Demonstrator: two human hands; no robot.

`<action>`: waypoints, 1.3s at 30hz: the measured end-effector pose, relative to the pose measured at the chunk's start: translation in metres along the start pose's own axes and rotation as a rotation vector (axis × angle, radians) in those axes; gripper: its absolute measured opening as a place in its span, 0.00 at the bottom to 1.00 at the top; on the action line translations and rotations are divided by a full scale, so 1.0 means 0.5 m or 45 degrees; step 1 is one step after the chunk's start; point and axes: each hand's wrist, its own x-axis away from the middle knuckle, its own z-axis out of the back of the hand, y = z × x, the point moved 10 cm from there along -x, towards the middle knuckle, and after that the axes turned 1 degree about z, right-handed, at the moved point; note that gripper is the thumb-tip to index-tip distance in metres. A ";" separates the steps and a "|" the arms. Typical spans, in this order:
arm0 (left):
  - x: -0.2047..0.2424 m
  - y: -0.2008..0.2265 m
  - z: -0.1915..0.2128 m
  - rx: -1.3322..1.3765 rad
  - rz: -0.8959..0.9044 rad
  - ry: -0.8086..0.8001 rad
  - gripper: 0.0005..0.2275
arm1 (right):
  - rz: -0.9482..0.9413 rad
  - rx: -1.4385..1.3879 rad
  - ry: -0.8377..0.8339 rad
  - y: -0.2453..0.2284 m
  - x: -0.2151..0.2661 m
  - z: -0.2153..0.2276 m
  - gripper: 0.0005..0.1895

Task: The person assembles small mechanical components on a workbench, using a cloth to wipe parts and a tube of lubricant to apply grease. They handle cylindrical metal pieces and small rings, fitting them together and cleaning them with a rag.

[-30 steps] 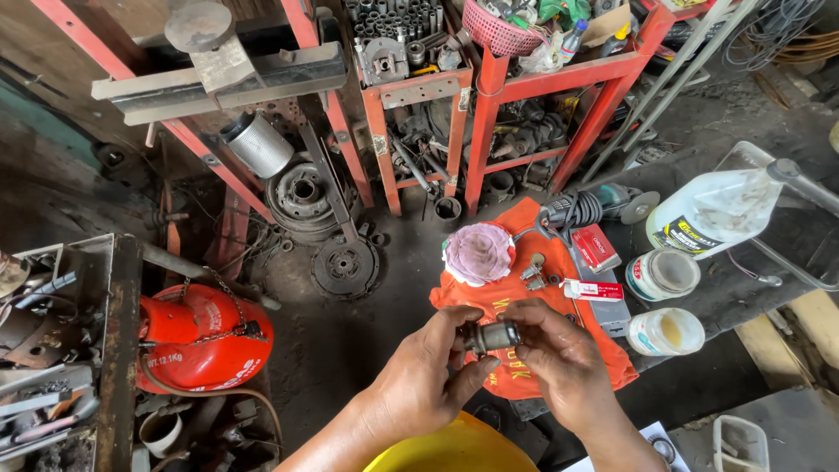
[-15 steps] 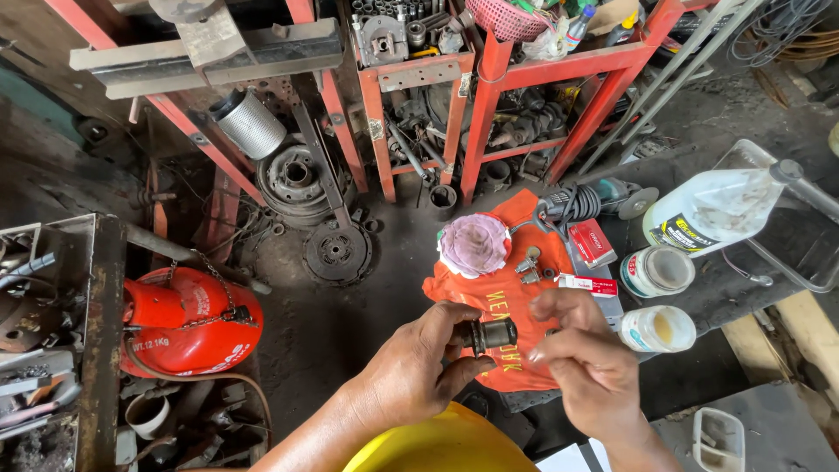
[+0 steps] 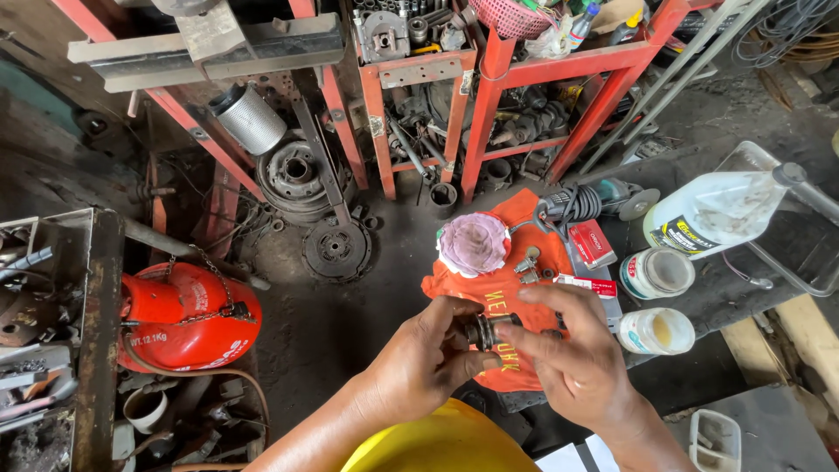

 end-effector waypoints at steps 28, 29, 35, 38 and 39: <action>-0.025 -0.085 -0.072 1.641 0.545 0.080 0.11 | -0.798 -1.179 0.331 0.134 0.129 -0.113 0.21; -0.028 -0.090 -0.069 1.604 0.477 0.091 0.11 | -0.824 -1.549 0.375 0.131 0.140 -0.141 0.27; -0.029 -0.077 -0.025 0.876 -0.012 0.210 0.12 | -0.922 -2.024 0.311 0.046 0.097 -0.155 0.33; -0.019 -0.041 0.004 0.343 -0.161 0.244 0.15 | -0.860 -2.191 0.349 0.031 0.115 -0.152 0.29; -0.019 -0.054 0.006 0.348 -0.161 0.240 0.15 | -0.863 -2.187 0.353 0.025 0.111 -0.150 0.29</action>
